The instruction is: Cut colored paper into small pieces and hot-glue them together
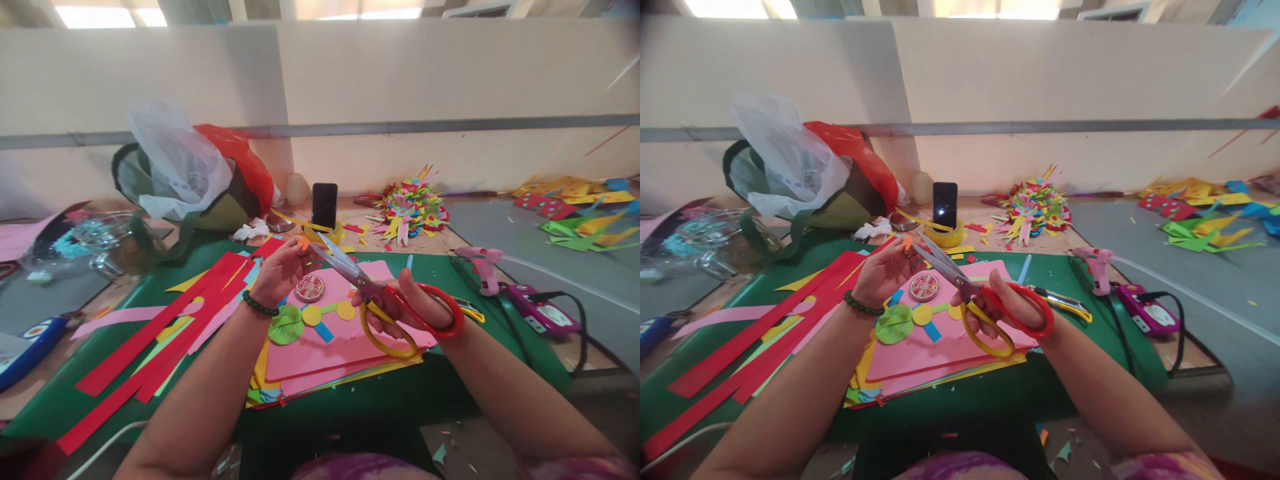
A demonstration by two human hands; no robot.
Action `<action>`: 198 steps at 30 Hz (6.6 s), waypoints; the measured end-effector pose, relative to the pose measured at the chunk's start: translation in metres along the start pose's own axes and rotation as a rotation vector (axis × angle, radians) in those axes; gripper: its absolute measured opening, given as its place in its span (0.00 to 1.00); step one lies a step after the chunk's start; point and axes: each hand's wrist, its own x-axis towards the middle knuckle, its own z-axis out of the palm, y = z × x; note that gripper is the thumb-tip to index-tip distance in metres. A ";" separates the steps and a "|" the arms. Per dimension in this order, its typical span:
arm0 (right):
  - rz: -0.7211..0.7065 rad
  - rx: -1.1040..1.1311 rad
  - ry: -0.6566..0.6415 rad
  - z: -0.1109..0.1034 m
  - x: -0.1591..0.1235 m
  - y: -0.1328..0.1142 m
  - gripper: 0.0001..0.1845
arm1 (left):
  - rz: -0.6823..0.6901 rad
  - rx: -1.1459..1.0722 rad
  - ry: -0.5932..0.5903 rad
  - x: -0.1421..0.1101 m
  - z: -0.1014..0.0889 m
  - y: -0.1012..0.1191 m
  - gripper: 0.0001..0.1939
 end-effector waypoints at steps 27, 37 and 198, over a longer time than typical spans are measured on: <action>-0.008 0.024 -0.007 -0.001 -0.001 0.001 0.47 | 0.008 -0.002 -0.001 0.001 -0.004 -0.001 0.05; -0.006 0.048 -0.004 -0.004 0.000 0.005 0.47 | 0.061 0.080 -0.049 0.000 -0.001 0.002 0.04; -0.219 -0.373 0.820 0.017 0.024 0.008 0.25 | -0.140 0.897 -0.068 -0.017 0.032 -0.043 0.13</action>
